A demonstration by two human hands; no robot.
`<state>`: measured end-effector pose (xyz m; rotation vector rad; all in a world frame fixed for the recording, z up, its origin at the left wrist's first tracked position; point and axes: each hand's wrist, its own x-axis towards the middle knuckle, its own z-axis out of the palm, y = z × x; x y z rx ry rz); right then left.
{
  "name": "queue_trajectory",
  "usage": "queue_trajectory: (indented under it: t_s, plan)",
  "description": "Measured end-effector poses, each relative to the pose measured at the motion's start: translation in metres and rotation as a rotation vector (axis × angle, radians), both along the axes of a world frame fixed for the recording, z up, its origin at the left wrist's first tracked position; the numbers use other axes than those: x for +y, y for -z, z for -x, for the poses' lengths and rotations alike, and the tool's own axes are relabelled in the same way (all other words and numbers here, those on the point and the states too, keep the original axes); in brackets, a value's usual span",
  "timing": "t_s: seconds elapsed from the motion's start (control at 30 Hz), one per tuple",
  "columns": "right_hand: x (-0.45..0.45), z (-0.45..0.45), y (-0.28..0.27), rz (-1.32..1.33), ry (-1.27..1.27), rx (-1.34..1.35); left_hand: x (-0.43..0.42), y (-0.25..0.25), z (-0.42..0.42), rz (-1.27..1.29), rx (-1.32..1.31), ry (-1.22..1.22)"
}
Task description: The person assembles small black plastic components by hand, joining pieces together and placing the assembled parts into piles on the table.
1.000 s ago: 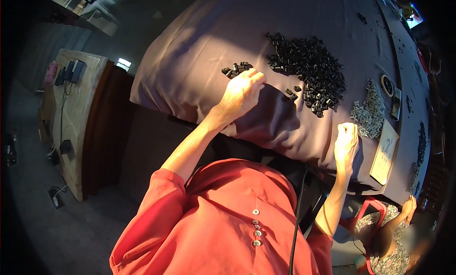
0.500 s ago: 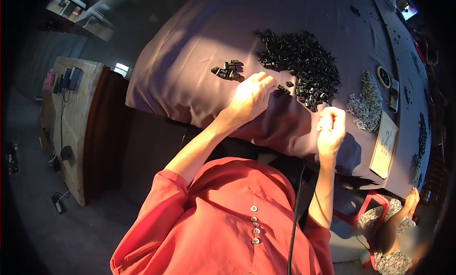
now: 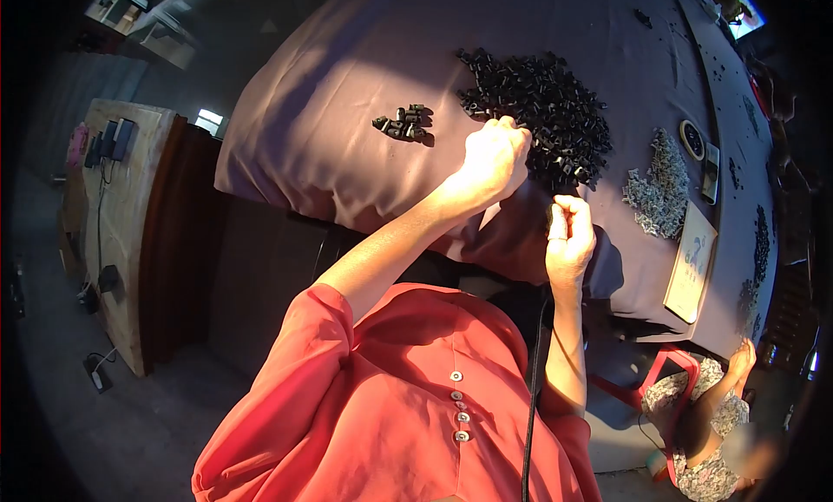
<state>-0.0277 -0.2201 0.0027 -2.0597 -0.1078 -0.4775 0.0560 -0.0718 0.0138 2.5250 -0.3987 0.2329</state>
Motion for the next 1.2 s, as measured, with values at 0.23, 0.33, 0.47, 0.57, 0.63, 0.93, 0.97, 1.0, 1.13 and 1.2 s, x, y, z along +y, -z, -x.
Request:
queue_trajectory:
  t_s: [0.23, 0.33, 0.47, 0.57, 0.63, 0.93, 0.97, 1.0, 1.13, 1.2]
  plan:
    - [0.001, 0.001, -0.001, -0.016, 0.011, 0.044, -0.002, 0.014, -0.001, 0.075, -0.159, -0.011]
    - [0.001, 0.001, 0.000, -0.017, 0.014, 0.057, 0.005, 0.009, -0.002, 0.242, -0.146, -0.030]
    - [-0.002, 0.000, 0.001, 0.029, -0.005, 0.018, 0.032, -0.006, 0.012, 0.501, -0.038, -0.023]
    - [0.001, 0.001, -0.002, -0.106, -0.043, 0.087, 0.054, -0.010, 0.036, 1.080, 0.313, -0.041]
    - [0.001, -0.004, -0.001, -0.083, -0.061, 0.023, 0.067, -0.004, 0.047, 1.179, 0.393, 0.028]
    - [0.053, -0.017, -0.054, -0.139, -0.268, 0.099, 0.071, 0.016, 0.051, 1.463, 0.448, 0.186]
    - [0.059, -0.019, -0.053, -0.144, -0.285, 0.119, 0.072, 0.017, 0.050, 1.474, 0.455, 0.199]
    - [0.064, -0.021, -0.050, -0.132, -0.286, 0.125, 0.073, 0.019, 0.052, 1.487, 0.462, 0.208]
    - [0.078, -0.028, -0.039, -0.099, -0.298, 0.146, 0.075, 0.021, 0.052, 1.461, 0.480, 0.242]
    - [0.081, -0.027, -0.041, -0.085, -0.287, 0.156, 0.075, 0.014, 0.053, 1.493, 0.472, 0.227]
